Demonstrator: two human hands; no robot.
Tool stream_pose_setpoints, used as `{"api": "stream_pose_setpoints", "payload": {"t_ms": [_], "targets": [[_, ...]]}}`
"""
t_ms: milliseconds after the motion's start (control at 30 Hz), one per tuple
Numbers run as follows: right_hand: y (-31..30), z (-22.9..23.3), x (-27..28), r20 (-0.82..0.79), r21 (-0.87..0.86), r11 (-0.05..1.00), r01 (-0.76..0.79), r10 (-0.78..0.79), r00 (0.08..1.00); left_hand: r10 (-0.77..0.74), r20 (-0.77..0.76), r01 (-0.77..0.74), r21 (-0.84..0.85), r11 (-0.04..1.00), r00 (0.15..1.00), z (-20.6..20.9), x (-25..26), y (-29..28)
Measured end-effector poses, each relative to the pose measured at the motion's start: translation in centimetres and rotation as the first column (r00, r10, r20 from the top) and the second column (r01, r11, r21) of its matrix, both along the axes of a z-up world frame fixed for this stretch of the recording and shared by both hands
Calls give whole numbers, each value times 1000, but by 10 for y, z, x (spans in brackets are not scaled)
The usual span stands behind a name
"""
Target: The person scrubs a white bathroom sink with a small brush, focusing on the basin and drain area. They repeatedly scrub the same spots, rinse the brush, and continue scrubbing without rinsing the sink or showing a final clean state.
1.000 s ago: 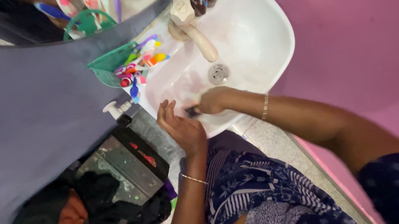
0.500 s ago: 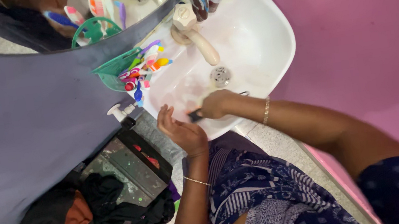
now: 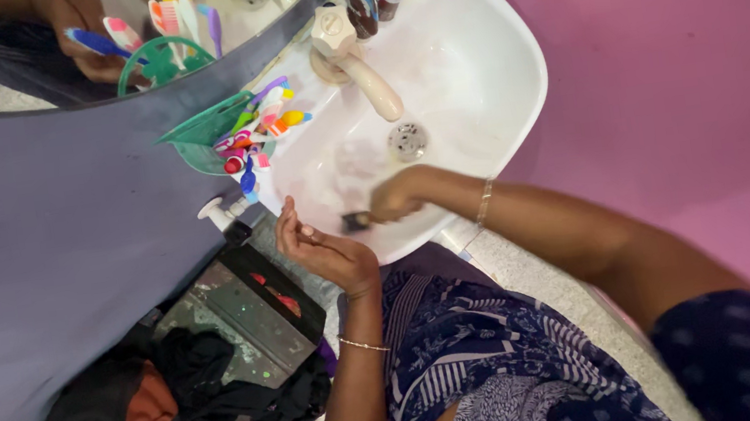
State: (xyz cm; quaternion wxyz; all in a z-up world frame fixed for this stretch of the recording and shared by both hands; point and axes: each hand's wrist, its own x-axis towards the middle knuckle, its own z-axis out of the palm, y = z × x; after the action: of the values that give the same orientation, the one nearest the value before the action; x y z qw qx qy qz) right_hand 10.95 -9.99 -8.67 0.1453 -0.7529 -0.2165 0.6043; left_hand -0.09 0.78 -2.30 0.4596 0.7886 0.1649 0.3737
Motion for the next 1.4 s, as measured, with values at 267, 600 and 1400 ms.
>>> {"api": "stream_pose_setpoints", "payload": {"t_ms": [267,600,1400], "targets": [[49,3,2,-546,114,516,849,-682,487,-60,32,62,-86,994,998,-3,-3,1],[14,20,3,-40,131,980,147,-143,989,-82,41,88,-172,981,996,1,-3,-1],[10,-66,-13,486,137,990,42,-104,868,-73,-179,84,57,995,981,20,-4,-4]]}}
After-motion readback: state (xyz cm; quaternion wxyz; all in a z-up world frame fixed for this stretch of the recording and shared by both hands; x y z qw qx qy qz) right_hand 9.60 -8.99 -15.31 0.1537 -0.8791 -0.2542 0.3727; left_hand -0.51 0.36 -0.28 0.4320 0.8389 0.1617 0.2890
